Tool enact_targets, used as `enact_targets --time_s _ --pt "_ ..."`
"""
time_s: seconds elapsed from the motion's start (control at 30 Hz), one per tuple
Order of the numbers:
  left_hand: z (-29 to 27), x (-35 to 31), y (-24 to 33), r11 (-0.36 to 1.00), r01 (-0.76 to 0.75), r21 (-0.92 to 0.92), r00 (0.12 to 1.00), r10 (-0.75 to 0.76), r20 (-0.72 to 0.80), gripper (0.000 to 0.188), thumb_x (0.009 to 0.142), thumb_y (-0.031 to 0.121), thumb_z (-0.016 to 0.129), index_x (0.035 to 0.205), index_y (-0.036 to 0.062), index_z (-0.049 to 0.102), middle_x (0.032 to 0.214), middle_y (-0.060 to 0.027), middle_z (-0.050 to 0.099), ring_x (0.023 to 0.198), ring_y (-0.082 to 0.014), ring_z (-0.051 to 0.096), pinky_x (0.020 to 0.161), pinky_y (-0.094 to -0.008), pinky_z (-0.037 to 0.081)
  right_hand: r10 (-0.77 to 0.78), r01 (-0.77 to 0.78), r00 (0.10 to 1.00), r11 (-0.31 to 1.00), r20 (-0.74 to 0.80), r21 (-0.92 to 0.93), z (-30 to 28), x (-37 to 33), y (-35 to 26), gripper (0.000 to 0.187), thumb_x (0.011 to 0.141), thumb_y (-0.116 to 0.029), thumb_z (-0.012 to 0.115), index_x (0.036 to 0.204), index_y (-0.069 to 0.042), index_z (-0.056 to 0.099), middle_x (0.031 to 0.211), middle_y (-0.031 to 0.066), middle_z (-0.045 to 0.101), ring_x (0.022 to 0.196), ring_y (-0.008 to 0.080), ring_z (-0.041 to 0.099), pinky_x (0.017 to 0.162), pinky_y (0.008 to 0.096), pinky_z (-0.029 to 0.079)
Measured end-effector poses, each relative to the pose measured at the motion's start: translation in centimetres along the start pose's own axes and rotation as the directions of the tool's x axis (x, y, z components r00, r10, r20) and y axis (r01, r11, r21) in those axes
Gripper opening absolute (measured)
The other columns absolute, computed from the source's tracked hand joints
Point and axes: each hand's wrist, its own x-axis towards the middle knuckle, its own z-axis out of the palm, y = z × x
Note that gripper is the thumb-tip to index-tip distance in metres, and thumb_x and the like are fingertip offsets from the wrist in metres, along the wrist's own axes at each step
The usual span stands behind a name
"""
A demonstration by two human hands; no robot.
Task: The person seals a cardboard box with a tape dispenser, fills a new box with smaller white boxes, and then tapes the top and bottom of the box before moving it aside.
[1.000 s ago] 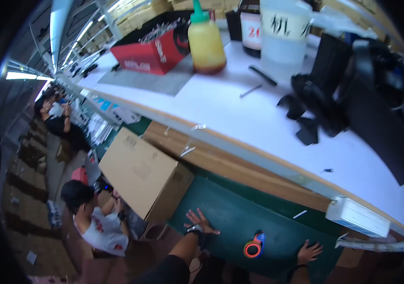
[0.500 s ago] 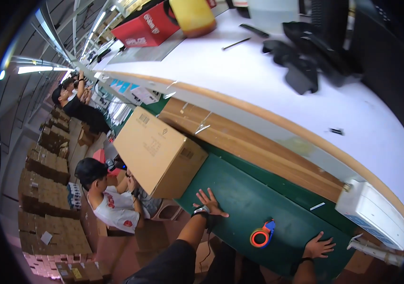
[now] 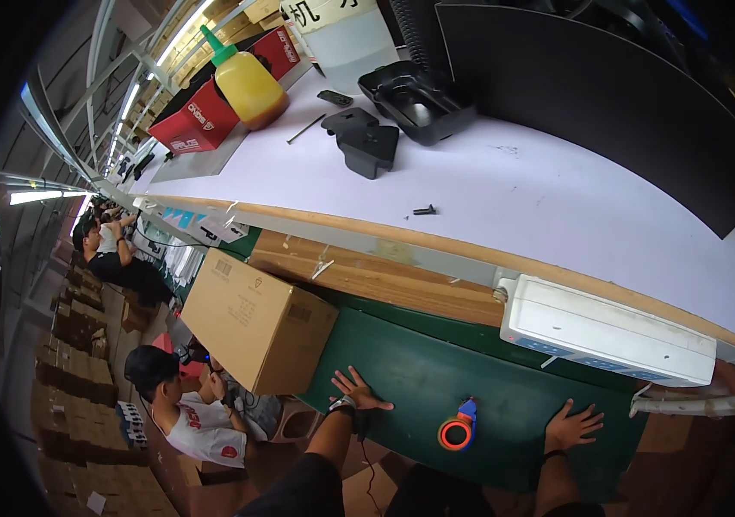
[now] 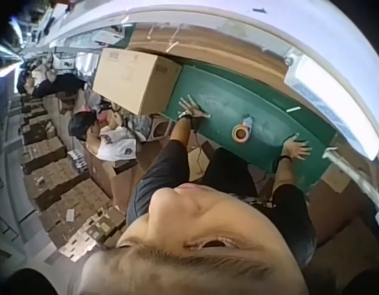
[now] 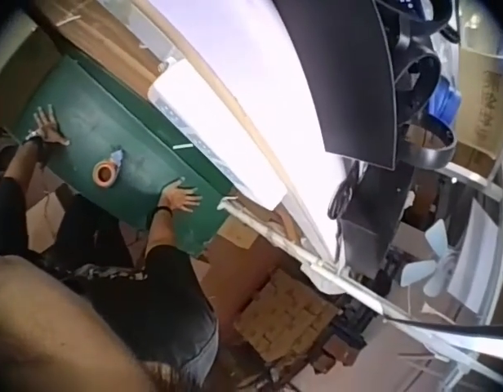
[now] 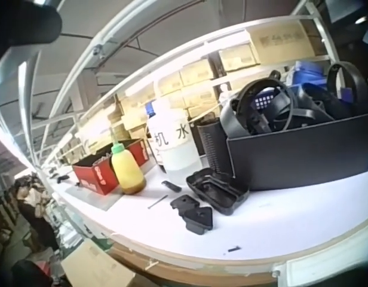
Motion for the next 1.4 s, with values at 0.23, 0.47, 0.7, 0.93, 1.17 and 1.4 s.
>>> enact_targets --time_s 0.23,0.47,0.7,0.93,1.17,1.4 --pt "-0.1 0.0 -0.1 1.000 -0.010 0.010 1.000 0.010 0.010 0.170 0.041 0.072 0.086 0.148 0.0093 -0.030 0.151 -0.0303 -0.033 0.143 -0.0487 -0.024 0.104 -0.0784 0.010 0.025 -0.025 0.999 1.000 0.035 -0.002 -0.6 -0.2 -0.2 0.072 0.097 -0.063 0.037 0.150 -0.014 0.031 0.160 0.0169 0.019 0.148 0.0382 0.015 0.112 0.0665 0.016" --pt "0.3 -0.1 -0.3 0.999 0.038 0.010 0.999 -0.038 -0.010 0.169 0.042 0.072 0.086 0.148 0.0090 -0.029 0.151 -0.0305 -0.033 0.143 -0.0484 -0.025 0.104 -0.0779 0.009 -0.002 0.002 1.000 1.000 0.028 -0.022 -0.7 -0.2 -0.3 0.072 0.097 -0.062 0.039 0.150 -0.014 0.031 0.159 0.0169 0.020 0.147 0.0390 0.018 0.112 0.0669 0.018" --pt "0.2 0.0 -0.8 0.999 -0.024 -0.035 0.999 0.023 -0.032 0.171 0.039 0.071 0.088 0.149 0.0125 -0.030 0.151 -0.0296 -0.035 0.142 -0.0487 -0.027 0.103 -0.0786 0.007 0.042 -0.039 0.998 0.997 0.052 -0.071 0.3 -0.2 -0.3 0.073 0.096 -0.066 0.036 0.149 -0.016 0.032 0.160 0.0163 0.020 0.147 0.0393 0.017 0.110 0.0695 0.017" --pt "0.6 0.3 0.3 0.997 -0.032 -0.068 0.999 0.030 -0.033 0.172 0.037 0.070 0.088 0.149 0.0109 -0.029 0.151 -0.0310 -0.033 0.142 -0.0491 -0.026 0.098 -0.0822 0.005 -0.010 0.006 0.997 0.999 -0.081 -0.043 2.6 0.7 0.6 0.074 0.095 -0.068 0.036 0.149 -0.018 0.033 0.158 0.0168 0.023 0.146 0.0401 0.019 0.108 0.0713 0.019" --pt "0.4 0.2 -0.7 0.996 -0.023 -0.086 1.000 0.021 -0.024 0.173 0.036 0.070 0.088 0.149 0.0098 -0.029 0.151 -0.0318 -0.033 0.141 -0.0498 -0.026 0.098 -0.0821 0.005 -0.027 0.022 0.995 0.999 -0.094 -0.050 4.1 0.9 0.4 0.075 0.094 -0.069 0.036 0.149 -0.018 0.033 0.158 0.0172 0.023 0.146 0.0406 0.020 0.108 0.0717 0.018" --pt "0.6 1.3 -0.1 0.996 -0.044 -0.081 0.998 0.041 -0.044 0.174 0.036 0.067 0.090 0.149 0.0104 -0.028 0.150 -0.0339 -0.033 0.140 -0.0516 -0.026 0.098 -0.0822 0.005 -0.039 0.026 0.991 0.994 -0.125 -0.102 5.7 1.7 1.2 0.078 0.093 -0.072 0.032 0.149 -0.017 0.033 0.159 0.0185 0.021 0.146 0.0403 0.019 0.108 0.0710 0.016"
